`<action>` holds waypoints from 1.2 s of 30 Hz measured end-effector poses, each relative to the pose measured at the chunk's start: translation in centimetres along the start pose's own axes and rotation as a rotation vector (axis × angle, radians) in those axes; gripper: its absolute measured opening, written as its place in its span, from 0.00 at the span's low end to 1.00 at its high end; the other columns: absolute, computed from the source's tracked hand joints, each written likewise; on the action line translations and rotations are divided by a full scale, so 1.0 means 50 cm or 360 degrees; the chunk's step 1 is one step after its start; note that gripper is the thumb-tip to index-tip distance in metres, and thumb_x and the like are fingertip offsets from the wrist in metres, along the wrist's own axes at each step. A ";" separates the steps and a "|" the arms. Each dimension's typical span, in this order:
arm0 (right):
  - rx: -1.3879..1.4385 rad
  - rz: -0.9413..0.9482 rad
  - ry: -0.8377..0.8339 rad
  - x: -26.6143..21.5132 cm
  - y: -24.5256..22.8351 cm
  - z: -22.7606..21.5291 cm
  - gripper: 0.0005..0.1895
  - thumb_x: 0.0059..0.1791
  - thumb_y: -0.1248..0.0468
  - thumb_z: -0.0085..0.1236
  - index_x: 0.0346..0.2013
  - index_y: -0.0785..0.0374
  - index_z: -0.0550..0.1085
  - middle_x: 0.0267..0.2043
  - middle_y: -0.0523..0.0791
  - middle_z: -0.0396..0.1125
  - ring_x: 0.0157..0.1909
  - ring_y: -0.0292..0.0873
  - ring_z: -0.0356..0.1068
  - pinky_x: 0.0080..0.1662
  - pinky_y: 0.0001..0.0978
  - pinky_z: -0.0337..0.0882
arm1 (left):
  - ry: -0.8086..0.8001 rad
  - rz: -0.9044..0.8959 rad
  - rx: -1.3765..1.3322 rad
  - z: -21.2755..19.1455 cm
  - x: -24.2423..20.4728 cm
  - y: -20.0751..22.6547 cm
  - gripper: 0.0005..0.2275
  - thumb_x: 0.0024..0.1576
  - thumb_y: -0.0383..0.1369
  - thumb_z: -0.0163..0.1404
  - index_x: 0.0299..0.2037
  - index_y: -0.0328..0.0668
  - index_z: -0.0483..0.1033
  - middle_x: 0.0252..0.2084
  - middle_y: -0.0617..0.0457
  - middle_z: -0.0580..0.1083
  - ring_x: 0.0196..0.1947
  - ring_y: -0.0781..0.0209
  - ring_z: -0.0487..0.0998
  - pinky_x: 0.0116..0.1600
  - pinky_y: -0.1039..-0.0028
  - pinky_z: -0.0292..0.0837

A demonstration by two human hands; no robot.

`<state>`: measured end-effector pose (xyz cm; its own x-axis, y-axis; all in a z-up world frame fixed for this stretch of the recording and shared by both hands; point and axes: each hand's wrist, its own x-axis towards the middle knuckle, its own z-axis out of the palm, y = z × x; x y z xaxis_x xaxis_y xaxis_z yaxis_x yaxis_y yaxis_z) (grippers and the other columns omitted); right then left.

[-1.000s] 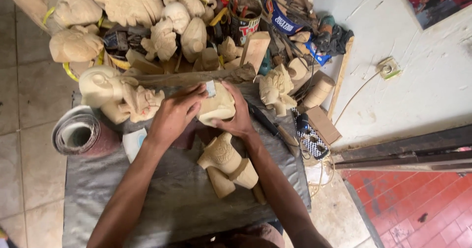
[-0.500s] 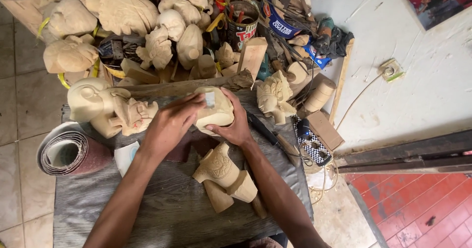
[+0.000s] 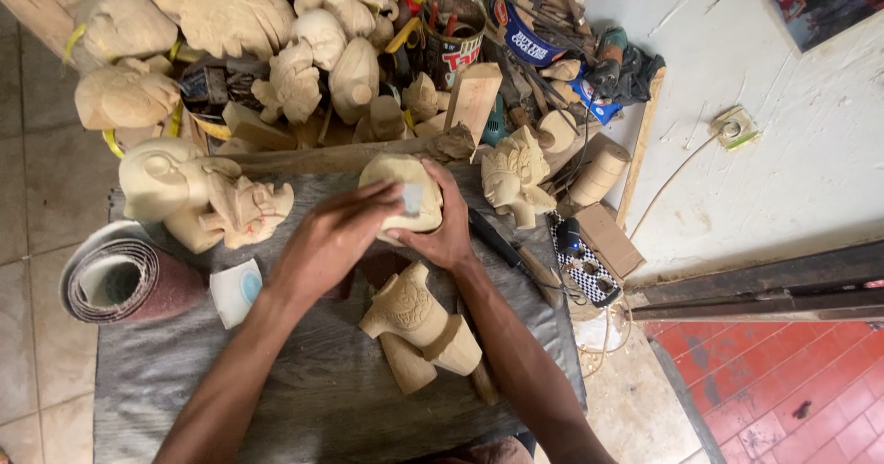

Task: Sanding a small wooden carving by hand using a piece of sandpaper to smooth the surface.

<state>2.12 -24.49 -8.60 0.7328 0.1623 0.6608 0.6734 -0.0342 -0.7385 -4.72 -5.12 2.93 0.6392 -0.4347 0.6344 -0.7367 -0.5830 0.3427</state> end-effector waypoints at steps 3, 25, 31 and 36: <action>0.0012 -0.0006 0.0021 0.019 -0.051 -0.002 0.54 0.37 0.55 0.79 0.69 0.67 0.58 0.66 0.59 0.60 0.68 0.59 0.61 0.67 0.58 0.59 | 0.0095 0.0031 0.0124 0.032 -0.031 -0.047 0.11 0.55 0.17 0.56 0.47 0.36 0.81 0.47 0.40 0.81 0.54 0.48 0.81 0.55 0.63 0.80; -0.0214 -0.0045 0.0053 0.004 -0.002 0.006 0.58 0.36 0.48 0.79 0.71 0.66 0.57 0.68 0.56 0.58 0.65 0.55 0.55 0.68 0.53 0.54 | -0.0003 -0.0025 0.0279 -0.015 0.006 0.011 0.07 0.55 0.19 0.57 0.41 0.36 0.82 0.46 0.42 0.82 0.56 0.51 0.80 0.61 0.66 0.77; -0.0244 -0.0041 0.0025 -0.008 0.017 0.010 0.57 0.37 0.49 0.78 0.72 0.65 0.57 0.69 0.56 0.57 0.65 0.55 0.54 0.67 0.53 0.54 | 0.0037 -0.0045 0.0313 0.013 -0.015 -0.011 0.08 0.55 0.19 0.57 0.42 0.37 0.82 0.46 0.42 0.82 0.55 0.51 0.81 0.59 0.66 0.79; -0.0294 -0.0061 -0.0002 -0.014 0.039 0.008 0.55 0.40 0.46 0.75 0.72 0.65 0.56 0.70 0.57 0.57 0.65 0.56 0.54 0.66 0.53 0.55 | -0.0029 -0.0065 0.0148 0.024 -0.012 0.002 0.09 0.53 0.19 0.58 0.41 0.38 0.82 0.45 0.42 0.82 0.55 0.49 0.81 0.60 0.65 0.78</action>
<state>2.88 -24.25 -10.56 0.7061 0.1682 0.6878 0.7074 -0.2082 -0.6754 -4.89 -5.76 1.76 0.6726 -0.4216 0.6082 -0.6869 -0.6614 0.3012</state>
